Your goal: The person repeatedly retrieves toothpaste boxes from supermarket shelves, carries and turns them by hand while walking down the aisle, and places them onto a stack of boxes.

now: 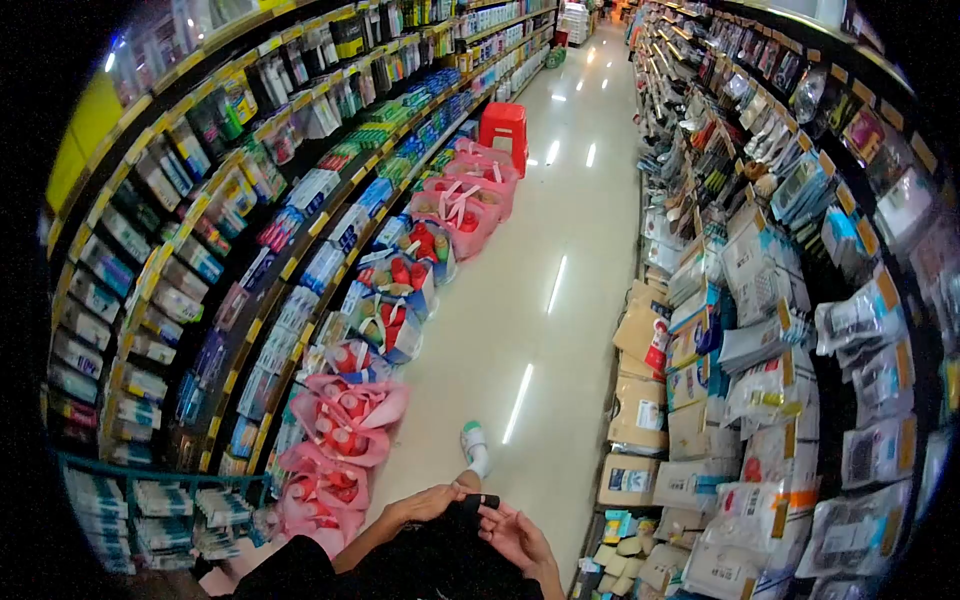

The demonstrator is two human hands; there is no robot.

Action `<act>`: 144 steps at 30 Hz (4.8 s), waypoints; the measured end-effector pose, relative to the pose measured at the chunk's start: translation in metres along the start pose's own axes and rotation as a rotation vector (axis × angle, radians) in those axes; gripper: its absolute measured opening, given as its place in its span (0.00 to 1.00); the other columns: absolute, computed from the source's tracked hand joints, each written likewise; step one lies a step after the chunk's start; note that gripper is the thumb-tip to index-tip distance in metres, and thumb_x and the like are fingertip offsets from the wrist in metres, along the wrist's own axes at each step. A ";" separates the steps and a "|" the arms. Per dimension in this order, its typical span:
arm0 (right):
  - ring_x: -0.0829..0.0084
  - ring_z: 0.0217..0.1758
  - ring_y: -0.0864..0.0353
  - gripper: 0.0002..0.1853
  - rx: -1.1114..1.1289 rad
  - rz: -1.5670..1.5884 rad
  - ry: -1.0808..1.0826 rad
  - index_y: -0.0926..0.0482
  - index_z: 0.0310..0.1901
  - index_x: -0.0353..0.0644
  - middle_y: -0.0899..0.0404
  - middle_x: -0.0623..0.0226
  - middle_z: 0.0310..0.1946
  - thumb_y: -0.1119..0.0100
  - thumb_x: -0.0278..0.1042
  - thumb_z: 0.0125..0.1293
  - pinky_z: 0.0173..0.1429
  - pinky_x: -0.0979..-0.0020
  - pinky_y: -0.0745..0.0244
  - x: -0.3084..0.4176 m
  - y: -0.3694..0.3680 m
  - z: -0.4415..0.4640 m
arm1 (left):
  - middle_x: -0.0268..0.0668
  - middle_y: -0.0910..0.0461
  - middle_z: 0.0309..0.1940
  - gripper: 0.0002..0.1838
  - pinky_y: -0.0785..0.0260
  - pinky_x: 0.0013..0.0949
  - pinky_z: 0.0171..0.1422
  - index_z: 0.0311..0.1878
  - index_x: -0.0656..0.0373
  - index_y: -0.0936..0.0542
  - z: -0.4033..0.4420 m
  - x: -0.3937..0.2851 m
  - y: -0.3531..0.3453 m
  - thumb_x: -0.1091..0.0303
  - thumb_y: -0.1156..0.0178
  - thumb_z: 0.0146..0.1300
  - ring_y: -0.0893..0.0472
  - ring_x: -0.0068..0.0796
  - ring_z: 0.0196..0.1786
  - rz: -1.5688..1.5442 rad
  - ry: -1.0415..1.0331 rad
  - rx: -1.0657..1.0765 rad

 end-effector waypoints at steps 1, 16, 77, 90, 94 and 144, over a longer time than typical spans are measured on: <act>0.73 0.50 0.30 0.39 -0.003 0.006 0.008 0.40 0.65 0.32 0.30 0.58 0.59 0.41 0.53 0.62 0.55 0.69 0.35 0.013 -0.006 0.010 | 0.48 0.26 0.54 0.26 0.40 0.35 0.66 0.57 0.67 0.29 0.012 -0.003 0.014 0.59 0.72 0.74 0.27 0.40 0.58 -0.077 0.006 -0.013; 0.73 0.41 0.31 0.21 -0.083 -0.100 -0.196 0.29 0.54 0.39 0.27 0.69 0.40 0.51 0.48 0.70 0.49 0.70 0.36 0.097 -0.015 0.170 | 0.50 0.23 0.48 0.27 0.37 0.37 0.61 0.54 0.66 0.27 0.092 -0.098 0.252 0.52 0.64 0.73 0.24 0.44 0.54 -0.097 -0.231 -0.470; 0.70 0.28 0.27 0.16 1.004 -1.740 -0.546 0.20 0.41 0.37 0.24 0.60 0.27 0.33 0.39 0.57 0.35 0.71 0.30 0.190 -0.105 0.407 | 0.63 0.28 0.53 0.35 0.37 0.41 0.62 0.73 0.63 0.53 0.105 -0.022 0.262 0.50 0.61 0.72 0.26 0.57 0.57 -0.524 0.553 -1.652; 0.80 0.25 0.36 0.21 0.529 -1.608 -0.374 0.34 0.49 0.37 0.32 0.74 0.21 0.34 0.29 0.60 0.30 0.76 0.38 0.327 -0.062 0.454 | 0.53 0.23 0.47 0.43 0.31 0.37 0.55 0.73 0.62 0.67 0.232 -0.065 0.387 0.62 0.48 0.69 0.22 0.45 0.51 -0.471 0.431 -1.285; 0.81 0.27 0.36 0.26 0.415 -1.524 -0.387 0.40 0.52 0.39 0.33 0.73 0.23 0.34 0.27 0.58 0.32 0.77 0.37 0.348 -0.040 0.460 | 0.47 0.22 0.46 0.41 0.29 0.35 0.52 0.73 0.61 0.63 0.270 -0.095 0.422 0.63 0.47 0.69 0.20 0.39 0.46 -0.137 0.177 -1.331; 0.49 0.61 0.33 0.32 0.060 -1.854 0.132 0.35 0.58 0.35 0.37 0.39 0.56 0.33 0.41 0.57 0.63 0.57 0.36 0.639 -0.140 0.904 | 0.39 0.21 0.47 0.20 0.29 0.33 0.52 0.58 0.58 0.29 0.421 -0.007 0.748 0.62 0.42 0.66 0.21 0.29 0.49 -0.468 0.201 -1.305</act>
Point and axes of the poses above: each hand's wrist, its own z-axis towards the middle knuckle, its own y-axis out of the back of the hand, x = y × z, the point moved 9 cm from there along z, towards the middle knuckle
